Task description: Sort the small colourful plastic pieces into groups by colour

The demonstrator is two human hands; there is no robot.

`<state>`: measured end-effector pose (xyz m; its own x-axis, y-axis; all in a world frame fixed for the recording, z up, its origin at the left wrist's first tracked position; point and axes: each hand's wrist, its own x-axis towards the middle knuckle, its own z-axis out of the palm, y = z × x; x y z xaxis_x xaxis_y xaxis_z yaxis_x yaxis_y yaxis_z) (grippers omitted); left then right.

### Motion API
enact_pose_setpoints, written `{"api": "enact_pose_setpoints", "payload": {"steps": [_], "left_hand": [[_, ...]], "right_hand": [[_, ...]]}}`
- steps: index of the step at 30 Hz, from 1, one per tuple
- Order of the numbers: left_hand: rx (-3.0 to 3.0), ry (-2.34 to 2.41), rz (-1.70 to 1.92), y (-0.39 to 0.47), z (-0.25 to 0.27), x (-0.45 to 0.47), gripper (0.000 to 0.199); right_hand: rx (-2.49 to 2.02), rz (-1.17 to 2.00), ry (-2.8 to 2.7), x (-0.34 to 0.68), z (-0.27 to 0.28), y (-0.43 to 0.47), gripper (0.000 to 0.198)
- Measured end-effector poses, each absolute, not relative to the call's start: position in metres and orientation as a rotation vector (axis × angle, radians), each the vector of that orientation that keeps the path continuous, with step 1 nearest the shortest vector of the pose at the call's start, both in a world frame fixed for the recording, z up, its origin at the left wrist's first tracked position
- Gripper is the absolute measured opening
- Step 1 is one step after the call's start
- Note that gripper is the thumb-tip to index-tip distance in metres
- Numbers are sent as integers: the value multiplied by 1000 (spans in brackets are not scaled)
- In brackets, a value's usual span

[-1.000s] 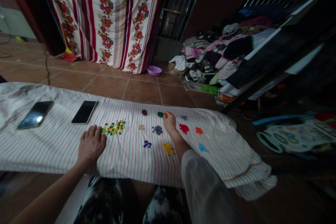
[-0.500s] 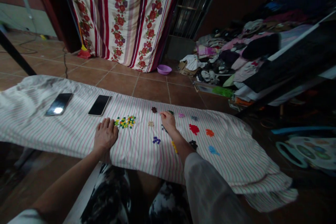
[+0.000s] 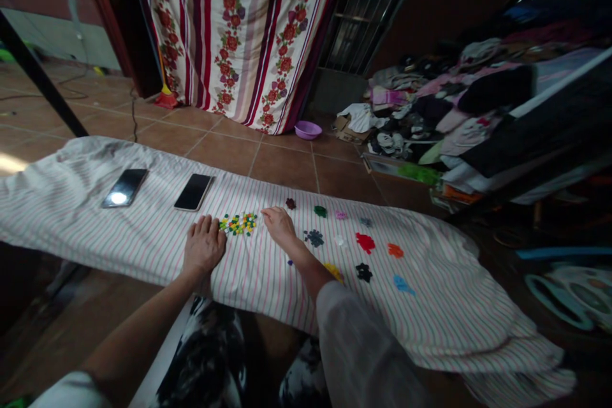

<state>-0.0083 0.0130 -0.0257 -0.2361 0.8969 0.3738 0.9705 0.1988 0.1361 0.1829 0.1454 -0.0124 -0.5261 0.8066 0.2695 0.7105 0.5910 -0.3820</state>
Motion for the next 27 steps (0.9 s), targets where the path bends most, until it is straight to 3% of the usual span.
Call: {"api": "enact_pose_setpoints", "payload": {"steps": [14, 27], "left_hand": [[-1806, -2257, -561, 13, -29, -10, 46], [-1811, -2252, -556, 10, -22, -8, 45]], "right_hand": [[-1357, 349, -2415, 153, -15, 142, 17], [-1369, 506, -2301, 159, 7, 125, 22]]}}
